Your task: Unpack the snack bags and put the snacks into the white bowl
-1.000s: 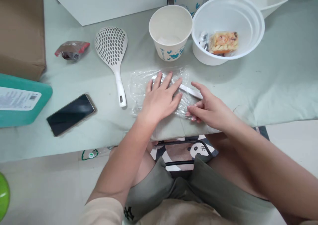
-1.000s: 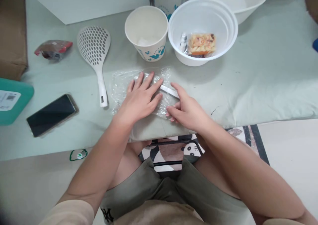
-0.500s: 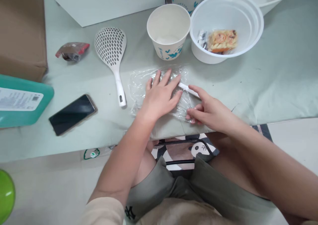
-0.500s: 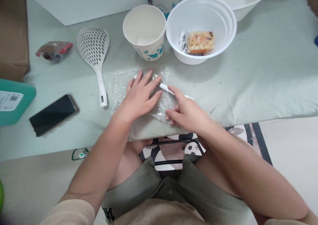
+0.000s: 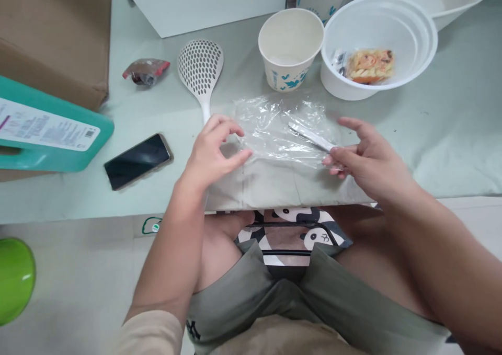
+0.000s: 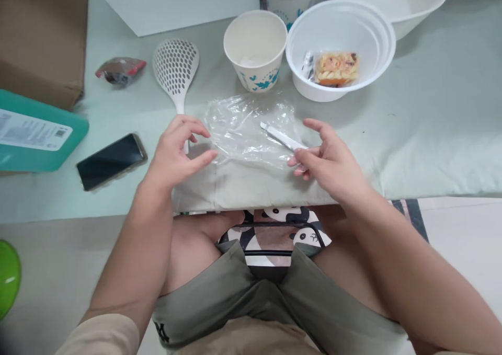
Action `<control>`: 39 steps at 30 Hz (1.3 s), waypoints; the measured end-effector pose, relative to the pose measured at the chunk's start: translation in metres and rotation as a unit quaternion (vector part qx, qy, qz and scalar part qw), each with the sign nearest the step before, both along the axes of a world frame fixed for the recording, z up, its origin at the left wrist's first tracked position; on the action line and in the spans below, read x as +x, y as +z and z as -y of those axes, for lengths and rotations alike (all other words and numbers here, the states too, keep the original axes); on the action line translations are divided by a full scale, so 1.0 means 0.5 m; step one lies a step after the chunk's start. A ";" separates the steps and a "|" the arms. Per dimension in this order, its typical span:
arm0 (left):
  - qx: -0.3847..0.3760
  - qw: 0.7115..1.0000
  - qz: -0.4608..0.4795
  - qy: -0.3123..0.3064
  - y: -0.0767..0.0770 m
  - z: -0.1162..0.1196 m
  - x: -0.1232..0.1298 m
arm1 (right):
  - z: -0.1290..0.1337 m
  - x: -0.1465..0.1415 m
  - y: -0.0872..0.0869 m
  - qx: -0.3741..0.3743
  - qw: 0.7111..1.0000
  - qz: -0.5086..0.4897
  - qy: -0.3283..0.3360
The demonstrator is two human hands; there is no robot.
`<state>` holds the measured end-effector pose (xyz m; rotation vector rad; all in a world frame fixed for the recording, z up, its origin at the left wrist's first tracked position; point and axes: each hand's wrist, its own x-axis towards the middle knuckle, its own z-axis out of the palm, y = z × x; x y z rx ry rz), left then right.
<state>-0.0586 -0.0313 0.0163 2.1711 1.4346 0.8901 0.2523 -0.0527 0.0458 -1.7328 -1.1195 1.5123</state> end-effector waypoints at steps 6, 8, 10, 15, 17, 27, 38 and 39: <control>-0.084 0.981 -0.136 -0.108 0.018 0.026 0.010 | -0.010 0.013 0.000 -0.017 0.987 -0.109 -0.115; -0.068 0.978 -0.151 -0.124 0.013 0.028 0.018 | -0.013 0.014 0.002 -0.032 0.984 -0.124 -0.128; -0.039 0.980 -0.153 -0.119 0.005 0.029 0.025 | -0.015 0.015 0.005 -0.043 0.981 -0.133 -0.134; 0.035 0.990 -0.091 -0.105 -0.006 0.026 0.027 | -0.017 0.020 0.005 -0.038 0.983 -0.128 -0.128; 0.067 0.991 -0.047 -0.110 -0.006 0.025 0.021 | -0.018 0.023 0.002 -0.034 0.984 -0.113 -0.131; 0.020 0.988 0.104 -0.108 -0.003 0.027 -0.027 | -0.020 0.031 -0.002 -0.021 0.990 -0.074 -0.121; -0.062 0.989 0.105 -0.080 0.020 0.025 -0.029 | -0.003 0.052 -0.024 0.065 0.997 0.035 0.036; -0.064 0.989 0.103 -0.081 0.022 0.025 -0.029 | -0.001 0.053 -0.026 0.076 0.996 0.030 0.046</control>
